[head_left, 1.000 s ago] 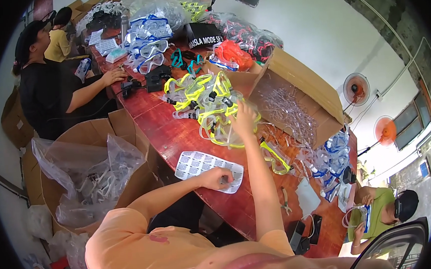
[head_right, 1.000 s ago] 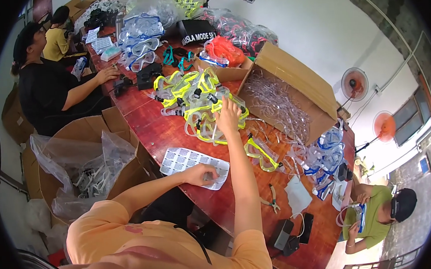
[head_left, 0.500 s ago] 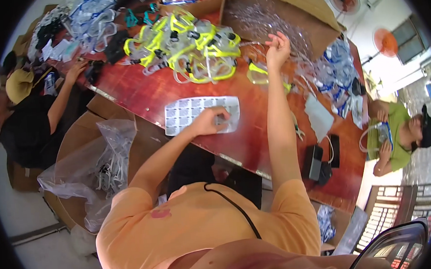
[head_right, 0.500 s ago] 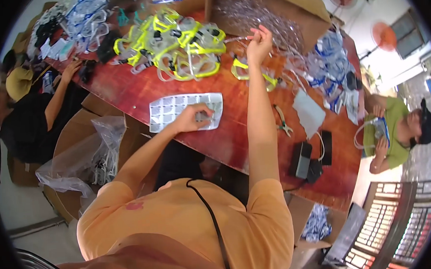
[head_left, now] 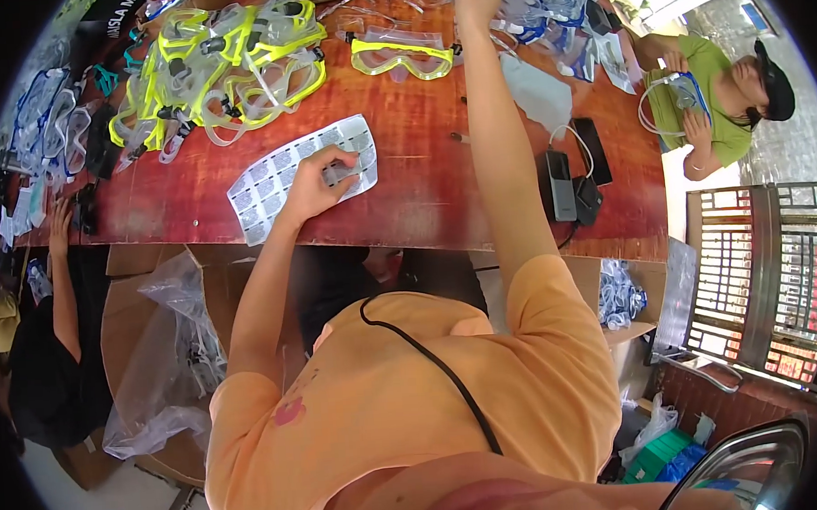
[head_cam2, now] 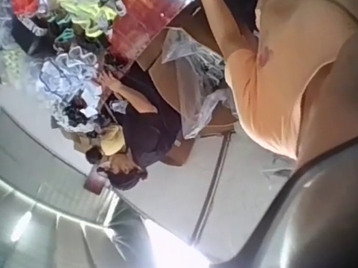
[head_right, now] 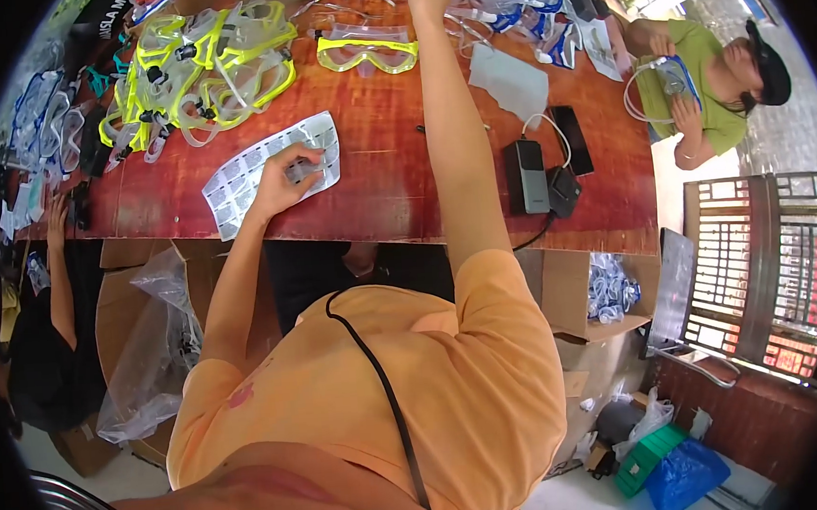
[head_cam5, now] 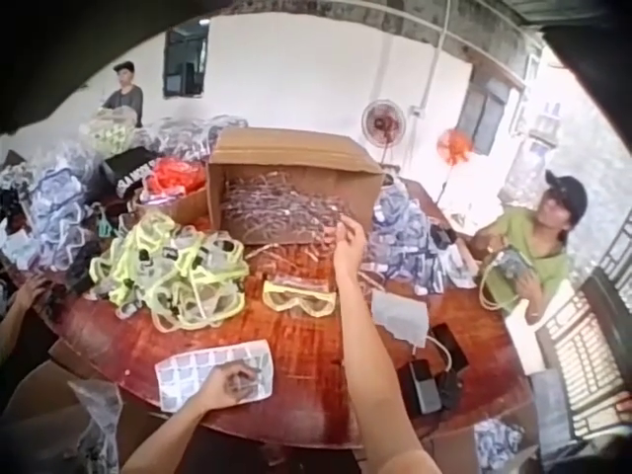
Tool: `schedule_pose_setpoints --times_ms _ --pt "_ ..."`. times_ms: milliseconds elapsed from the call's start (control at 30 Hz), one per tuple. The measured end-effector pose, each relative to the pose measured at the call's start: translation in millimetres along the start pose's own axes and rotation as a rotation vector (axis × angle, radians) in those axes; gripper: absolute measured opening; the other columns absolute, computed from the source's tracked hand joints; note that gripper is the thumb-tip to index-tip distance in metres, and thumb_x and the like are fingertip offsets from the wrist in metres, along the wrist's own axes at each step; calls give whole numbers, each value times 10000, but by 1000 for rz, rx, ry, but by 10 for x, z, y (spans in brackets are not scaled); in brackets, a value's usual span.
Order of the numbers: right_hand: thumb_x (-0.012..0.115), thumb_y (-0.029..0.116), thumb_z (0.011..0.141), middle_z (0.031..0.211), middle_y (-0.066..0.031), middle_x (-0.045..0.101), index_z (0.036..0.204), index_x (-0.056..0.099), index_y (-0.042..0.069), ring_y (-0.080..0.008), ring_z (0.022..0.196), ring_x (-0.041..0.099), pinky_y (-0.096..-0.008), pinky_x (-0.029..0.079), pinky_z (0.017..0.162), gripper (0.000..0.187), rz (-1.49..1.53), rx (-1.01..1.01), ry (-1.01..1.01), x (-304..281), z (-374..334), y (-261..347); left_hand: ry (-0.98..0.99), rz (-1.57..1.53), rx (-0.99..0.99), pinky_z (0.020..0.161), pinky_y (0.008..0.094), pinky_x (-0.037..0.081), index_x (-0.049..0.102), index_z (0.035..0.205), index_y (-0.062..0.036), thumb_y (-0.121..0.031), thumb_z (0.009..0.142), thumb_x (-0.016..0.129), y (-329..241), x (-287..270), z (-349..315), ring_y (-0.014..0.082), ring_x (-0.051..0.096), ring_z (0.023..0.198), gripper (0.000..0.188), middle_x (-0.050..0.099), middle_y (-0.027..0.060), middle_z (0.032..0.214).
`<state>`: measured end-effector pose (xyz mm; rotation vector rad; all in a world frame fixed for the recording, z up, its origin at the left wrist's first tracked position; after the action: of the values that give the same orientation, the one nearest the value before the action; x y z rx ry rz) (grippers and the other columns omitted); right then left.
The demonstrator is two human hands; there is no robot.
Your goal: Packaging safety goggles into plastic bags with an instruction sheet.
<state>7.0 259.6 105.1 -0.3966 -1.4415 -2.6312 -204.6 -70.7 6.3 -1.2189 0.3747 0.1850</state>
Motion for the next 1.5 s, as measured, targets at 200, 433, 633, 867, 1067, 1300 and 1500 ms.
schedule_pose_setpoints --times_ms 200,433,633,867,1067,1300,1500 --pt "620 86 947 834 -144 712 1145 574 -5 -167 630 665 -259 516 569 223 -75 -2 8 23 72 5 5 1 27 872 327 519 624 931 -5 6 738 753 -42 -69 69 253 681 991 233 697 121 975" --pt "667 89 908 922 -106 722 1086 650 4 -146 767 686 -270 548 694 198 -289 -108 446 2021 -866 514 -43 19 25 809 349 517 648 932 -29 -37 697 761 -44 -455 -354 272 670 906 261 688 109 943" --pt "763 342 837 1006 -101 705 1140 657 55 -203 945 669 -344 516 843 431 -379 -321 854 3897 -1583 1060 -78 23 46 776 360 522 658 900 -35 -107 725 733 -201 -746 -546 277 668 848 203 686 121 896" --pt "750 319 823 981 -153 692 998 646 59 -308 965 663 -410 499 836 331 -613 -239 831 4379 -1975 1120 -122 -39 54 710 328 521 668 884 -27 -91 711 768 -479 -844 -881 228 656 765 210 690 92 852" --pt "691 164 852 869 -172 700 922 668 66 -357 838 679 -438 512 762 122 -475 -190 414 4145 -1469 1198 -120 -42 49 724 331 527 667 878 -25 -77 708 779 -559 -909 -1084 230 669 781 210 693 95 843" --pt "599 180 954 914 -110 690 984 657 -25 -201 815 654 -377 528 737 216 -135 -79 32 3198 -232 1758 -86 -36 25 762 327 519 662 883 -26 -95 733 776 -531 -838 -897 216 664 818 201 691 87 862" --pt "636 173 918 1082 -118 639 1057 619 -32 -236 939 645 -388 557 721 248 303 44 -52 1782 216 2345 -76 -12 78 791 334 529 643 915 -34 -91 766 744 -320 -542 -600 235 668 847 189 677 107 897"
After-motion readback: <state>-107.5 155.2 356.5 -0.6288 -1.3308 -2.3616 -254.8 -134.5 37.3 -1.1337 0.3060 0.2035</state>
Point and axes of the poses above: each hand's wrist, its own z-axis towards the middle knuckle, its own x-axis out of the palm, y = z × x, the point moved 5 cm from there along z, towards the middle knuckle
